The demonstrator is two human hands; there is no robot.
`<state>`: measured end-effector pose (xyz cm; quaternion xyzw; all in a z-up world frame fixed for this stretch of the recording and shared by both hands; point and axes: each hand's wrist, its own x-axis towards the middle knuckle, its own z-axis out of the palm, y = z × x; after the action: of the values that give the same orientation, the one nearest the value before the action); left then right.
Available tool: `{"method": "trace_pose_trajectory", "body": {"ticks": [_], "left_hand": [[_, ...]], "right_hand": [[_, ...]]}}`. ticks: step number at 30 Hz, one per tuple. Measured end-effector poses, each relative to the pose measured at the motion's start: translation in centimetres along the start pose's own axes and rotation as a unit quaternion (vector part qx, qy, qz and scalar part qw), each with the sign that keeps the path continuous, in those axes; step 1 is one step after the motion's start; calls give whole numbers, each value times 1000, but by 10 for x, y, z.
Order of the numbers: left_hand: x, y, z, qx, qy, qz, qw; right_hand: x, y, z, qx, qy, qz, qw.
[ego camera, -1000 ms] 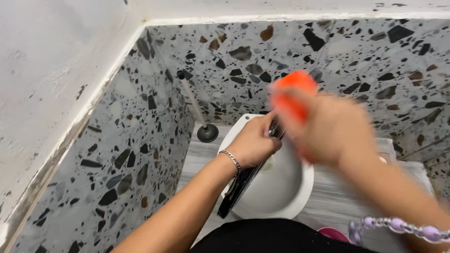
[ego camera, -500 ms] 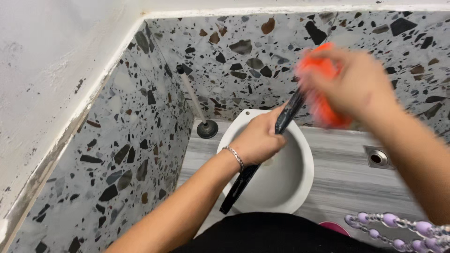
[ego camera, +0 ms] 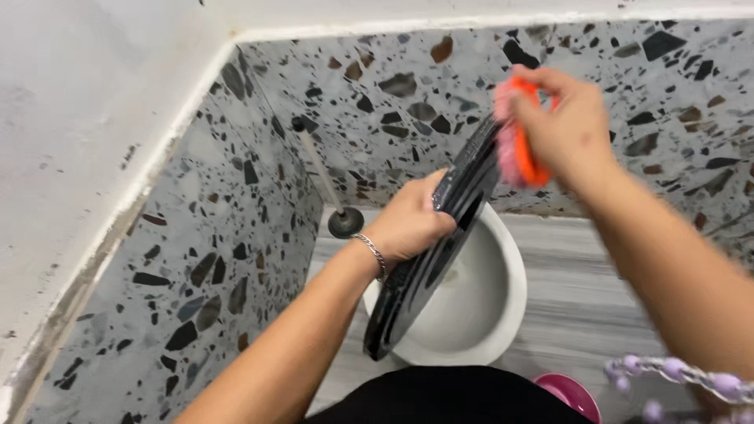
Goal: The person scrubs a black plastic bin lid using an orange brush and soapy water, turning the lid over to clean both sides and the rim, then uses a pink scoop to pour water over it to rinse.
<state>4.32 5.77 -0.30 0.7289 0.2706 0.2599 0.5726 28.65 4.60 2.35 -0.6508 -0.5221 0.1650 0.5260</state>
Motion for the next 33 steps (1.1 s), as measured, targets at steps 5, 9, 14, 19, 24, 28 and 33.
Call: {"method": "trace_pose_trajectory", "body": {"ticks": [5,9,14,19,24,28,33], "left_hand": [[0,4,-12,-42,29,-26,998],[-5,-5,-21,-31,57,-28,998],[-13,-7,-20,-77,48,-41,995],[-9,-7,-23,-28,56,-34,997],[-7,-14,-18,-23,65,-31,997],[-9,-16,-19,-60,52,-25,997],[-6,-15,-9,-33,32,-10,999]], "right_hand": [[43,20,28,128,35,58,990],[-51,-35,58,-35,-4,-29,999],[4,-18,37,-79,-13,-35,996],[48,9,44,-94,20,-76,992],[-45,-54,55,-288,-26,-69,955],[-15,-48,38,-116,-56,-20,991],[33,-50,19,-205,-77,55,974]]}}
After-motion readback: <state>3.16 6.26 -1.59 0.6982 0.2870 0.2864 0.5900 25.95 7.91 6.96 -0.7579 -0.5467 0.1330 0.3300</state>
